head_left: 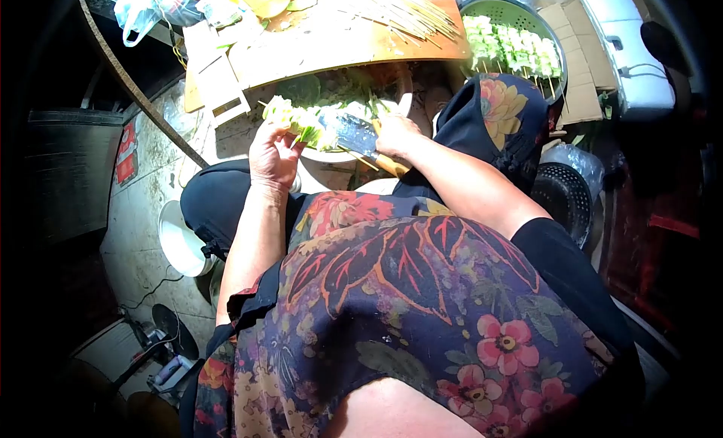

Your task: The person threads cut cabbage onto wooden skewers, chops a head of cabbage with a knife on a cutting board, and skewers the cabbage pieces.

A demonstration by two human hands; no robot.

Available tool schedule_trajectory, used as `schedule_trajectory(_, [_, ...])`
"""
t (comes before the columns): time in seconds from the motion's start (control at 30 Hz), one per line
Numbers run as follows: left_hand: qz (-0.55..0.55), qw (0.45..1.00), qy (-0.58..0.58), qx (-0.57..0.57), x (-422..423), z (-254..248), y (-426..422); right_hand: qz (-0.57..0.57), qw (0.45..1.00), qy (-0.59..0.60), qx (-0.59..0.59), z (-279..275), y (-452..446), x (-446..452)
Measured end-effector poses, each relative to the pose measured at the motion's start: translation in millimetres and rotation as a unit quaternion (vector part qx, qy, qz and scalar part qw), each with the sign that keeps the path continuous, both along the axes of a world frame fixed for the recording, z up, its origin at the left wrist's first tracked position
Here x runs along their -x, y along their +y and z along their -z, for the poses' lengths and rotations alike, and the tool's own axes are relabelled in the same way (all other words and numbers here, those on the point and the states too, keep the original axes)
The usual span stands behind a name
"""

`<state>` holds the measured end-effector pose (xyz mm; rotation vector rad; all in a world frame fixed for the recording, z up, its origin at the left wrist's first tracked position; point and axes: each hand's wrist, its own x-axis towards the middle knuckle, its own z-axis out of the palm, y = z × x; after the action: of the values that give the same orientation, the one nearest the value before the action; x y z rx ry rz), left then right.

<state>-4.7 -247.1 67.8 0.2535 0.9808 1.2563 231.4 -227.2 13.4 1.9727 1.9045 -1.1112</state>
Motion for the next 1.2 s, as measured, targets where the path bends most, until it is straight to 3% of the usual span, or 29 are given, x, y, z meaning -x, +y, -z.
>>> schedule_trajectory(0.03, [0.002, 1.0, 0.003, -0.006, -2, 0, -1, -0.002, 1.0, -0.002, -0.001, -4, 1, 0])
schedule_trajectory(0.13, [-0.007, 0.999, 0.038, 0.0, -4, 0, -1, -0.02, 0.969, 0.239, -0.057, -20, -4, 5])
schedule_trajectory(0.17, [-0.021, 0.997, 0.07, 0.012, -6, 0, -1, -0.02, 0.97, 0.237, -0.058, -23, -5, 3])
schedule_trajectory(0.23, [-0.027, 0.996, 0.088, 0.016, -7, 1, 1, -0.004, 0.932, 0.354, 0.079, -42, -6, 1])
schedule_trajectory(0.27, [-0.031, 0.994, 0.105, 0.021, -9, 2, 2, 0.04, 0.92, 0.364, 0.137, -58, -13, -3])
schedule_trajectory(0.37, [-0.017, 0.994, 0.106, 0.006, -8, 6, 3, -0.004, 0.91, 0.406, 0.088, -47, -21, -1])
schedule_trajectory(0.43, [0.005, 0.993, 0.112, -0.024, -7, 7, 4, -0.074, 0.935, 0.342, -0.054, -52, -24, -1])
schedule_trajectory(0.5, [-0.024, 0.992, 0.123, -0.023, -18, -2, 2, -0.077, 0.943, 0.322, -0.04, -77, -22, -5])
schedule_trajectory(0.57, [-0.001, 0.994, 0.104, -0.025, -16, 1, 4, -0.085, 0.938, 0.299, -0.152, -87, -18, -10])
schedule_trajectory(0.63, [-0.003, 0.995, 0.096, 0.011, -19, -1, 2, -0.011, 0.903, 0.376, -0.209, -94, -7, -21])
schedule_trajectory(0.73, [0.033, 0.99, 0.134, 0.024, -25, -2, 0, 0.145, 0.835, 0.508, -0.151, -128, 13, -61])
schedule_trajectory(0.8, [0.065, 0.988, 0.138, 0.024, -30, -7, -1, 0.178, 0.822, 0.499, -0.21, -154, 28, -100])
schedule_trajectory(0.83, [0.073, 0.987, 0.14, 0.024, -33, -10, -3, 0.269, 0.79, 0.526, -0.162, -165, 36, -124])
schedule_trajectory(0.87, [0.072, 0.986, 0.148, 0.016, -36, -11, -4, 0.254, 0.819, 0.436, -0.271, -172, 39, -144])
schedule_trajectory(0.9, [0.075, 0.987, 0.142, 0.012, -33, -6, -3, 0.301, 0.806, 0.419, -0.289, -180, 39, -160])
schedule_trajectory(0.97, [0.072, 0.988, 0.132, 0.021, -35, -7, -2, 0.335, 0.797, 0.366, -0.345, -143, 56, -212])
schedule_trajectory(1.0, [0.066, 0.988, 0.134, 0.026, -36, -7, -1, 0.38, 0.794, 0.343, -0.327, -128, 57, -230])
schedule_trajectory(1.07, [0.07, 0.986, 0.146, 0.029, -34, -4, -1, 0.372, 0.862, 0.116, -0.325, -73, 63, -273])
schedule_trajectory(1.1, [0.075, 0.985, 0.152, 0.033, -31, 0, 0, 0.4, 0.86, 0.057, -0.31, -56, 61, -282])
schedule_trajectory(1.13, [0.079, 0.985, 0.152, 0.034, -29, 2, 0, 0.34, 0.881, 0.036, -0.327, -37, 59, -293])
schedule_trajectory(1.17, [0.083, 0.984, 0.151, 0.034, -26, 6, 1, 0.392, 0.883, 0.028, -0.255, 10, 71, -319])
schedule_trajectory(1.2, [0.077, 0.984, 0.154, 0.043, -27, 4, 0, 0.275, 0.923, -0.071, -0.261, 33, 69, -329])
